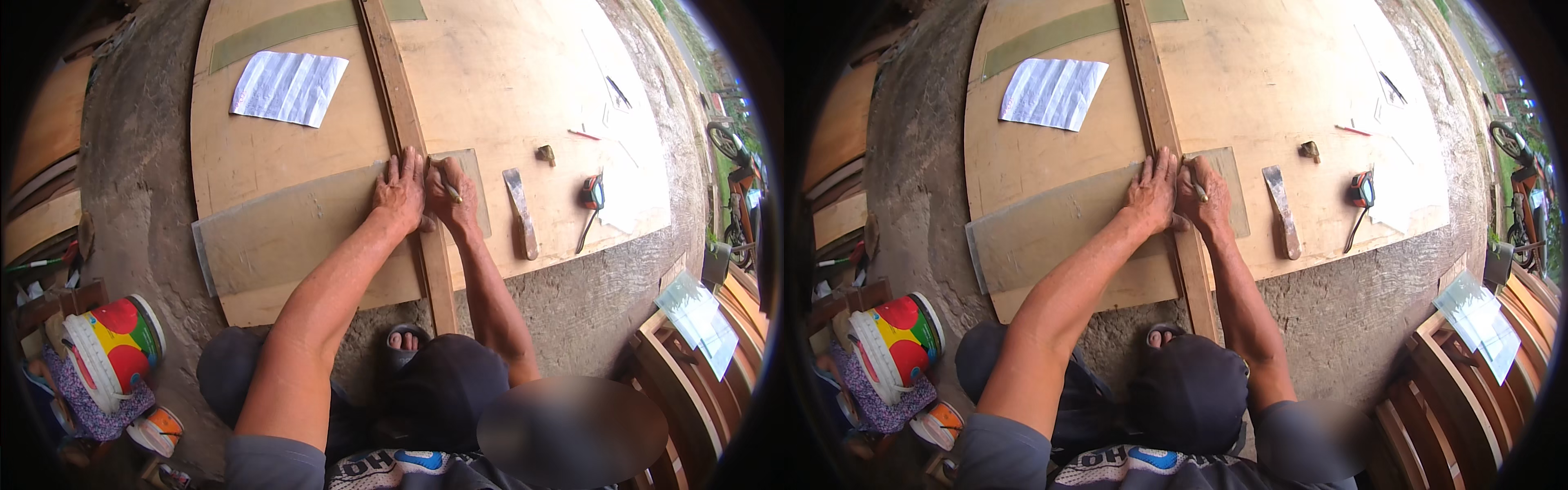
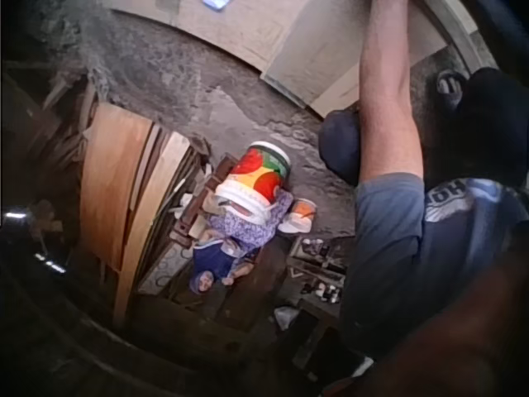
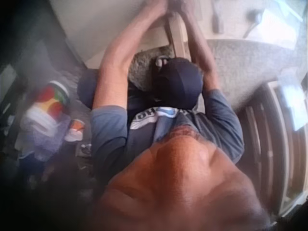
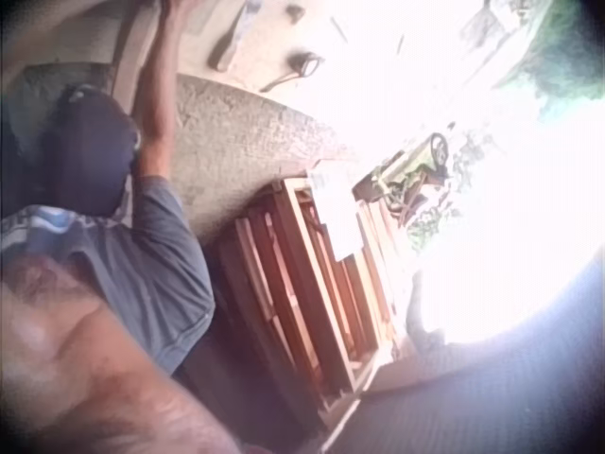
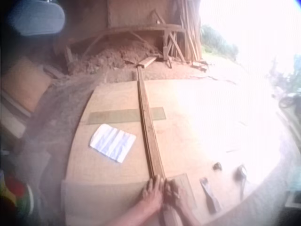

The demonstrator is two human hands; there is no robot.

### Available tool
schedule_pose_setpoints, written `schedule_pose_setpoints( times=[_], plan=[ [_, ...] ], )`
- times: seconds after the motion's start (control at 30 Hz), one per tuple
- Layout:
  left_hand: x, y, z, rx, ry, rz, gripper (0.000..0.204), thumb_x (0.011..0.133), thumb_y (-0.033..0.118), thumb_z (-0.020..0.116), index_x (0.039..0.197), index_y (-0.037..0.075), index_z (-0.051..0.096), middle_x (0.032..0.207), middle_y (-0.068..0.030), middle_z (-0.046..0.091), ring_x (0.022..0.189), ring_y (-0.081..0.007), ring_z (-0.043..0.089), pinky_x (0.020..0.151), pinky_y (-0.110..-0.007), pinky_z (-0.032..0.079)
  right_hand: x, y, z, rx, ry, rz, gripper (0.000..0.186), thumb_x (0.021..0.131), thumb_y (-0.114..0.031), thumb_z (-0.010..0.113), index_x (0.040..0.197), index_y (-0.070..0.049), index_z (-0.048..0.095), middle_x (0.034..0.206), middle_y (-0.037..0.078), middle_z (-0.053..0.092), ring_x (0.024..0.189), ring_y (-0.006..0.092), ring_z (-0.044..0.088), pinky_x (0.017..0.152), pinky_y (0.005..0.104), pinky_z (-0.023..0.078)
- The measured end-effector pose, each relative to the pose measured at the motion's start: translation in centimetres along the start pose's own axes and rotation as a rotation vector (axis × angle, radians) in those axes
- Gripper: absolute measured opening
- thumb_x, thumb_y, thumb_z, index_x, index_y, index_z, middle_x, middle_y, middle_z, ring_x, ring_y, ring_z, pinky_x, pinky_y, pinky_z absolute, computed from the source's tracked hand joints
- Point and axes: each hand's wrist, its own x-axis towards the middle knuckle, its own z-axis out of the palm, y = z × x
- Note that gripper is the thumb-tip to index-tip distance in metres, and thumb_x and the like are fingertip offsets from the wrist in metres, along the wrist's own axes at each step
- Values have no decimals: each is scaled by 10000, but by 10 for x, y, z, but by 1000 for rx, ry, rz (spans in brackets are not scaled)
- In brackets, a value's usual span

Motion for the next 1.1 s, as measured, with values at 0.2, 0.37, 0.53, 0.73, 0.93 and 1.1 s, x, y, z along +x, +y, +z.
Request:
schedule_pose_setpoints(
  times=[0.2, 0.37, 0.53, 0.73, 0.93, 1.1],
  plan=[
    [0, 0, -1, 4, 7, 4, 1475, 577, 514, 959, 1636, 38, 50, 1721, -172, 18, 1571, -420, 125, 1234, -556, 285, -2, 2, 1, 67, 28, -78, 149, 941, -202, 645, 1034, -86, 628, 863, 234, 704, 839, 446, 695, 709, 500, 540],
    [-1, 1, -2, 0, 1, 1, 1471, 581, 517, 956, 1635, 38, 48, 1721, -176, 20, 1571, -418, 126, 1236, -561, 281, 4, 2, -2, 76, 5, -111, 124, 926, -169, 640, 992, -65, 628, 868, 225, 712, 838, 443, 696, 709, 495, 544],
    [-1, 1, -1, 14, 7, 0, 1464, 585, 513, 957, 1639, 41, 56, 1724, -166, 20, 1574, -407, 125, 1237, -563, 278, 4, 0, -3, 58, -1, -93, 124, 937, -165, 623, 1000, -62, 650, 847, 228, 704, 815, 426, 707, 692, 461, 552],
    [-1, 1, -2, -16, 0, 2, 1458, 589, 497, 961, 1642, 44, 60, 1726, -158, 20, 1576, -403, 124, 1235, -562, 284, 5, 2, -6, 98, 3, -159, 125, 935, -158, 619, 996, -55, 656, 823, 222, 696, 785, 418, 704, 668, 453, 548],
    [-2, 1, -4, 21, 13, 22, 1456, 582, 549, 943, 1638, 34, 82, 1719, -187, 36, 1565, -429, 142, 1243, -547, 279, 5, 1, -6, 71, -30, -118, 91, 882, -124, 649, 952, -68, 636, 825, 199, 696, 790, 420, 698, 670, 448, 539],
    [-3, 1, -5, 18, 10, 26, 1450, 589, 552, 939, 1636, 25, 84, 1716, -198, 35, 1562, -440, 140, 1254, -532, 262, 6, 1, -7, 63, -25, -154, 119, 923, -154, 612, 995, -71, 659, 860, 217, 703, 817, 431, 692, 688, 470, 547]
  ],
)
